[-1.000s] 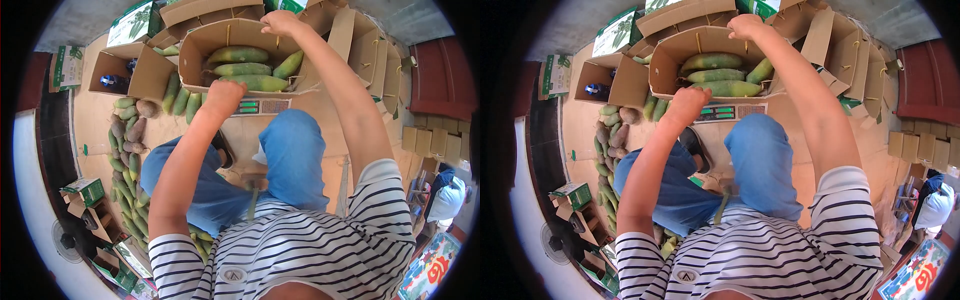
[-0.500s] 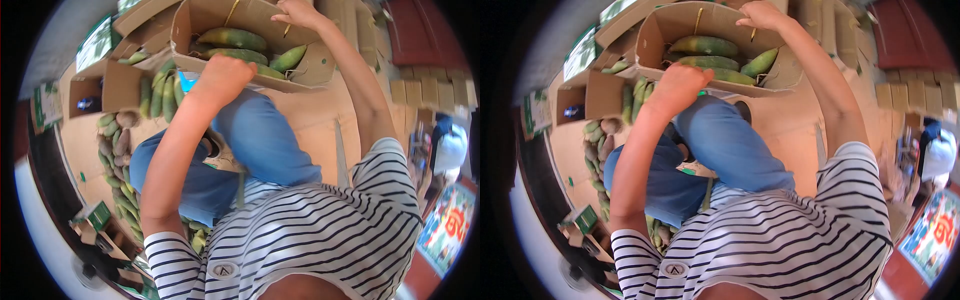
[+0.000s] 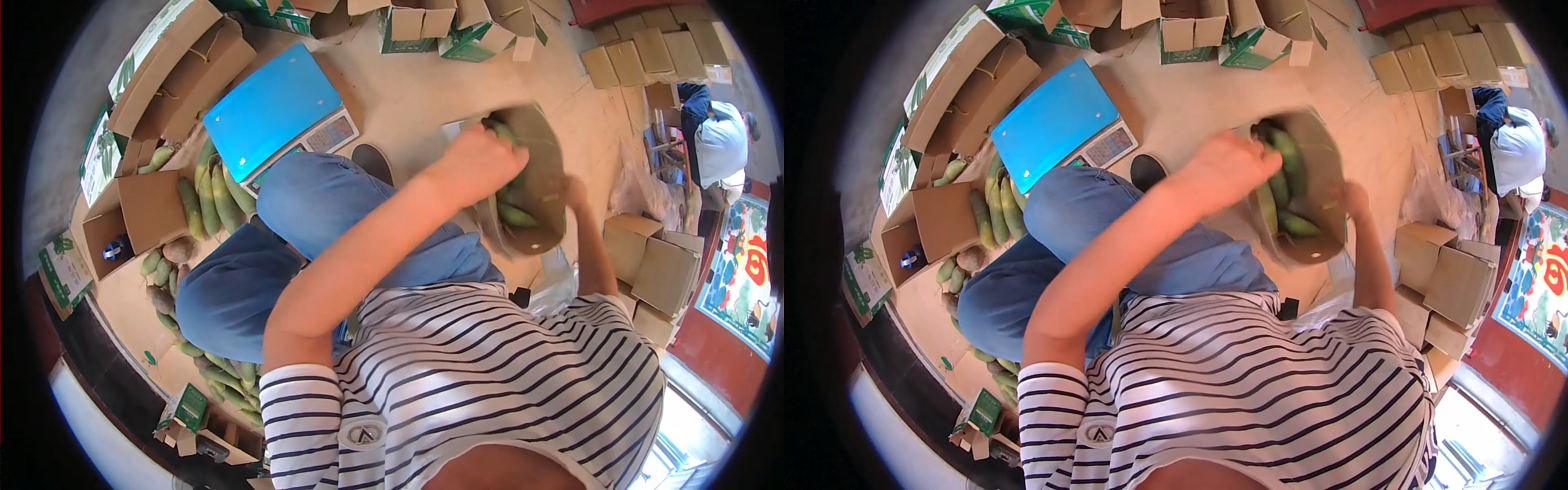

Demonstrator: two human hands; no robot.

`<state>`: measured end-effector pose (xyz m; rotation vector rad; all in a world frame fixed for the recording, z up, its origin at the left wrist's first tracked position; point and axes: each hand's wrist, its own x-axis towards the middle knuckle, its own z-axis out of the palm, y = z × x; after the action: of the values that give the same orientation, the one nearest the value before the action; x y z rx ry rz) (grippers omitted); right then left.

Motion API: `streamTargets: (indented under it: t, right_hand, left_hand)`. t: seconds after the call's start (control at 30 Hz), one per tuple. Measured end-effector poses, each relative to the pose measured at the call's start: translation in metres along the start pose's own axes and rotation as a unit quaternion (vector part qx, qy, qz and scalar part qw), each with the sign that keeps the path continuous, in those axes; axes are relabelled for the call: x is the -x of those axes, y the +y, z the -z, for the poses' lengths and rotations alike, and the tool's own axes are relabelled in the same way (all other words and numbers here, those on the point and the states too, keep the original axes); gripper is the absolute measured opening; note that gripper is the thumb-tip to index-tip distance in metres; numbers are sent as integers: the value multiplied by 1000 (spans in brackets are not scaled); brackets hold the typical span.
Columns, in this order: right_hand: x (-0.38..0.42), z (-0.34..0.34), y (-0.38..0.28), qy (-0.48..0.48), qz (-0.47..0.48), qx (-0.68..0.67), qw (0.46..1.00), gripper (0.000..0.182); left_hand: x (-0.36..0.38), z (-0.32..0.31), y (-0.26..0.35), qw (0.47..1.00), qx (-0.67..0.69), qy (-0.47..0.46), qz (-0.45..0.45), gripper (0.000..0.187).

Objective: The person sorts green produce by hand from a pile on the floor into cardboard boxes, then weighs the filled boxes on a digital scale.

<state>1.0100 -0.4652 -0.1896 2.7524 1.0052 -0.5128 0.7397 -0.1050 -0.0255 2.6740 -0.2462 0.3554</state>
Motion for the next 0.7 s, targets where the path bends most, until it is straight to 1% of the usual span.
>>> streamTargets:
  t: [0.03,0.07,0.1,0.13,0.17,0.2,0.27,0.3,0.33,0.37,0.4,0.43,0.47,0.5,0.57,0.6,0.63,0.7]
  right_hand:
    - [30,-7,15,30,-54,-89,994,36]
    - [55,-15,25,58,-107,-178,977,37]
    - [69,-27,39,38,-165,-164,972,38]
    - [86,-38,59,16,-224,-142,964,39]
    - [106,-53,75,15,-229,-99,968,40]
    - [118,-70,86,23,-231,-60,971,41]
    - [143,-108,107,101,-236,-218,942,42]
    - [148,-91,92,34,-318,-284,904,40]
    - [148,-73,82,-34,-393,-345,852,39]
    - [139,-63,84,-54,-407,-308,858,37]
    - [129,-55,96,-74,-420,-270,863,37]
    - [114,-40,95,-92,-430,-232,867,36]
    - [98,-23,93,44,-367,-100,924,37]
    - [79,8,76,178,-287,35,941,39]
    - [22,68,34,277,-153,-26,948,37]
    - [-8,93,-1,308,-52,-140,940,33]
    - [-26,136,-69,251,-51,-238,937,31]
    - [-89,143,-136,279,125,-161,938,31]
  left_hand:
    - [-3,24,-3,1000,12,9,19,10]
    - [4,44,-11,999,18,9,45,13]
    - [20,62,-22,997,25,6,67,17]
    - [39,73,-32,995,29,41,90,19]
    - [58,85,-43,990,30,78,113,20]
    - [71,103,-49,978,42,6,205,18]
    - [103,125,-60,974,13,32,223,14]
    - [115,132,-65,965,20,27,260,14]
    - [126,134,-71,954,28,25,297,13]
    - [135,135,-78,941,37,22,335,13]
    - [143,130,-88,940,-1,9,342,13]
    - [149,122,-96,936,-40,-1,350,14]
    - [155,118,-103,929,-79,-10,362,14]
    - [152,119,-104,923,-173,-82,333,16]
    - [151,114,-106,922,-180,-94,329,17]
    - [151,110,-106,923,-182,-101,325,17]
    - [148,110,-106,913,-180,-126,343,18]
    - [150,107,-109,906,-193,-131,352,20]
